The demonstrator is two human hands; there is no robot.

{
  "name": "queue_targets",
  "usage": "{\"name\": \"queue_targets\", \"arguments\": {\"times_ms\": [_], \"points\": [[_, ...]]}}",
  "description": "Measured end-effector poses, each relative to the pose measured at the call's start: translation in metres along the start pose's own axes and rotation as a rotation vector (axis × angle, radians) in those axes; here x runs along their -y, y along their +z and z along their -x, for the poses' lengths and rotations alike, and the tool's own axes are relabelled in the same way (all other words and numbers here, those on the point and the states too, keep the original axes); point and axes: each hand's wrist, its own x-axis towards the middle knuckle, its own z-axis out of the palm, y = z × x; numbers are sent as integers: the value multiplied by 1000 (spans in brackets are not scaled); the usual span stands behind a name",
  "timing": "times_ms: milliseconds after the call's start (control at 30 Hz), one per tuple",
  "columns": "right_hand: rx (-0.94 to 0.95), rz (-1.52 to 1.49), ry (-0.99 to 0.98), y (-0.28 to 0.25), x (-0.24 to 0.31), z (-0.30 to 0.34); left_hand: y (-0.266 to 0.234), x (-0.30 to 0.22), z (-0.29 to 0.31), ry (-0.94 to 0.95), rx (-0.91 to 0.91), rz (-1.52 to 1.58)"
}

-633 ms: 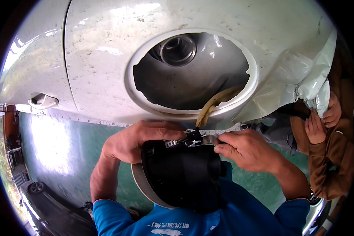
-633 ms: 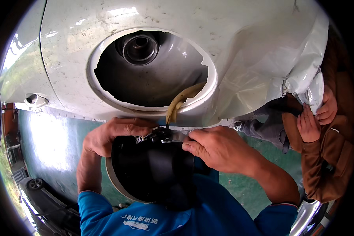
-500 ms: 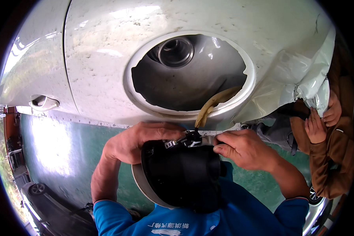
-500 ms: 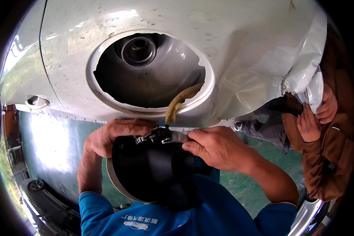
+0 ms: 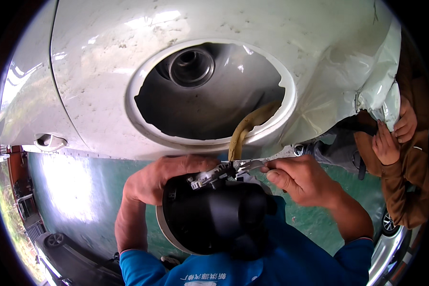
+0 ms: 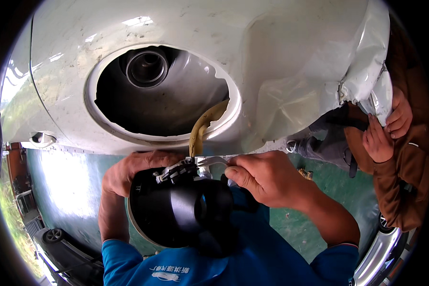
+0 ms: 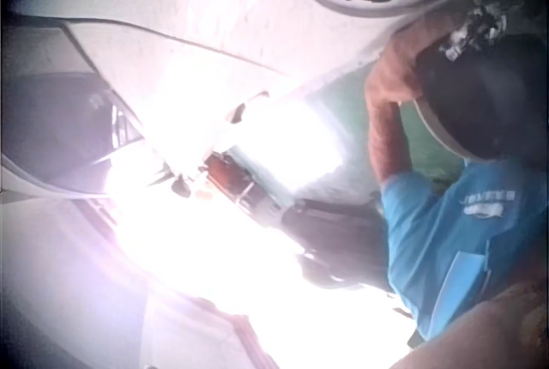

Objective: The person uses a metal pry tool to detach and remove the fuel filler door assembly from the rear side of a white car. They pry around the edges, release clips, and pull the assembly away, exposing the fuel filler neck. The removed part is then placed inside the vehicle.

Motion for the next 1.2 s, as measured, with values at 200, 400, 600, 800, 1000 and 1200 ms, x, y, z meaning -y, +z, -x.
{"name": "queue_targets", "arguments": {"times_ms": [200, 400, 600, 800, 1000, 1200], "points": [[156, 125, 58, -20, 14, -9, -2, -4, -1, -1, 26, -29], [239, 187, 50, -25, 17, -19, -1, -7, -3, -6, 1, 34], [263, 145, 98, -32, 19, -25, 1, -8, -3, -24, -28, 3], [298, 119, 97, -36, 20, -29, 5, -2, 1, -20, -55, -14], [369, 224, 112, -43, 27, -36, 3, -5, 1, -45, -55, -8], [356, 272, 53, -41, 27, -37, 8, -6, 0, -52, -101, 75]]}}
